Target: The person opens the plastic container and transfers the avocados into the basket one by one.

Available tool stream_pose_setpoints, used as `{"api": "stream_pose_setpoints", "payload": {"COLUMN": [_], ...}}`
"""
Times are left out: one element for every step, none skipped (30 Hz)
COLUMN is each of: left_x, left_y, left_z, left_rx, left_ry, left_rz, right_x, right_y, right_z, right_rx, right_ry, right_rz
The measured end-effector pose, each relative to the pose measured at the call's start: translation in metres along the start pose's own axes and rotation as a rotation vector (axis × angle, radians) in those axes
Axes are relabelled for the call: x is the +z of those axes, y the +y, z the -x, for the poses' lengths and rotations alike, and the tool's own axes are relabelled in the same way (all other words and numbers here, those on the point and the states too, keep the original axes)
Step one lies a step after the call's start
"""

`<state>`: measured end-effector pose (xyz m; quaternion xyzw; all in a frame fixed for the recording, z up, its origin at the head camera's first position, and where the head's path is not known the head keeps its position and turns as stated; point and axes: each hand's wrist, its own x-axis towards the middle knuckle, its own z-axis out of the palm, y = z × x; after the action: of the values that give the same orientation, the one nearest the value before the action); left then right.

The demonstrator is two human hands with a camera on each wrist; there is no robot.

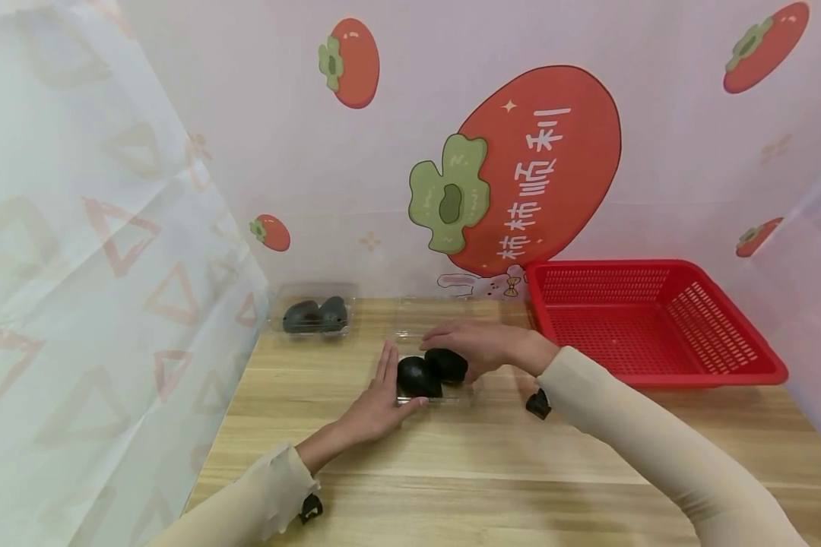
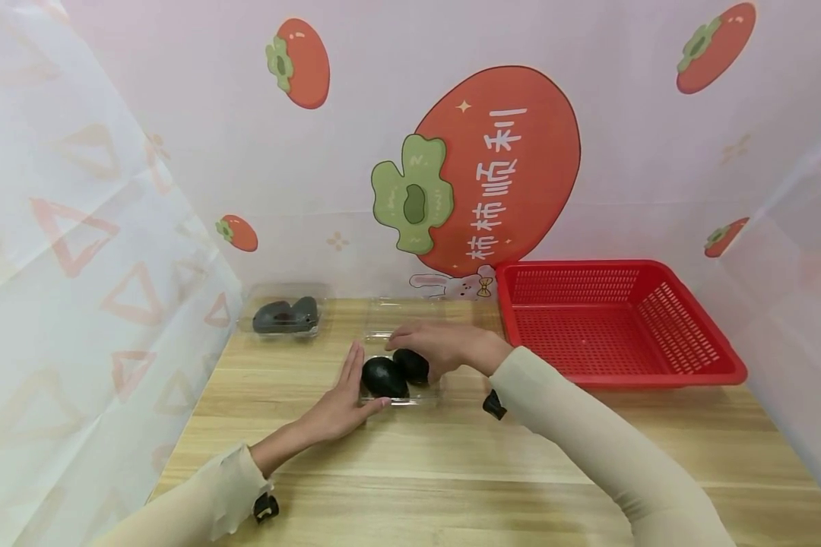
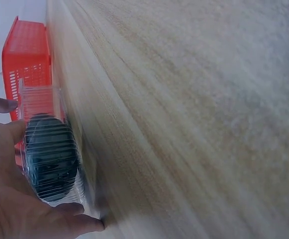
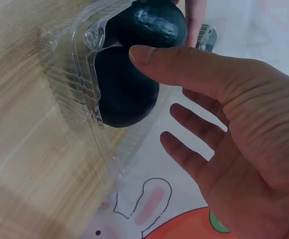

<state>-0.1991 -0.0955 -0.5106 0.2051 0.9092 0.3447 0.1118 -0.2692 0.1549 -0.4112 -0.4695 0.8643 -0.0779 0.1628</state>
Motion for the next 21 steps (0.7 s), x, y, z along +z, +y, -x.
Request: {"api": "stream_pose_setpoints", "payload": {"left_x": [0.000,0.000,0.000,0.000,0.000,0.000,0.000,0.000,0.000,0.000,0.000,0.000,0.000,0.000,0.000,0.000,0.000,0.000,0.000,-0.001,-0.001], "left_y": [0.000,0.000,0.000,0.000,0.000,0.000,0.000,0.000,0.000,0.000,0.001,0.001,0.001,0.001,0.001,0.001,0.001,0.001,0.001,0.001,0.001], "left_z": [0.000,0.000,0.000,0.000,0.000,0.000,0.000,0.000,0.000,0.000,0.000,0.000,0.000,0.000,0.001,0.001,0.001,0.001,0.001,0.001,0.001], "left_rx": [0.000,-0.002,-0.001,0.000,0.002,0.003,0.004,0.004,0.003,0.003,0.002,0.000,-0.002,-0.004,-0.006,-0.008,-0.009,-0.012,-0.008,-0.008,-0.007], "left_ry": [0.000,-0.001,0.000,0.001,0.003,0.003,0.004,0.003,0.003,0.002,0.002,0.000,-0.001,-0.001,-0.002,-0.002,-0.003,-0.005,-0.004,-0.006,-0.007], "left_rz": [0.000,0.000,0.000,-0.002,-0.002,-0.003,-0.004,-0.005,-0.006,-0.006,-0.005,-0.004,-0.005,-0.004,-0.003,-0.003,-0.002,-0.004,-0.002,-0.001,-0.002], "right_x": [0.001,0.002,0.003,0.004,0.005,0.005,0.006,0.007,0.008,0.009,0.010,0.011,0.011,0.012,0.013,0.014,0.014,0.015,0.016,0.017,0.017], "right_y": [0.000,0.001,0.001,0.001,0.002,0.002,0.003,0.003,0.003,0.004,0.004,0.004,0.004,0.004,0.004,0.004,0.004,0.003,0.003,0.003,0.003], "right_z": [-0.002,-0.003,-0.004,-0.005,-0.006,-0.006,-0.006,-0.006,-0.006,-0.007,-0.007,-0.007,-0.008,-0.008,-0.008,-0.009,-0.009,-0.010,-0.010,-0.011,-0.012], "right_rx": [0.000,0.002,0.006,0.010,0.015,0.020,0.023,0.028,0.037,0.045,0.052,0.059,0.066,0.071,0.079,0.083,0.088,0.095,0.101,0.107,0.111], "right_ry": [-0.005,-0.010,-0.017,-0.021,-0.026,-0.031,-0.035,-0.038,-0.042,-0.046,-0.049,-0.052,-0.056,-0.059,-0.064,-0.065,-0.069,-0.073,-0.076,-0.079,-0.080], "right_rz": [0.003,0.005,0.007,0.007,0.009,0.009,0.010,0.017,0.021,0.024,0.027,0.026,0.024,0.022,0.016,0.013,0.006,0.002,0.001,0.001,0.003]}}
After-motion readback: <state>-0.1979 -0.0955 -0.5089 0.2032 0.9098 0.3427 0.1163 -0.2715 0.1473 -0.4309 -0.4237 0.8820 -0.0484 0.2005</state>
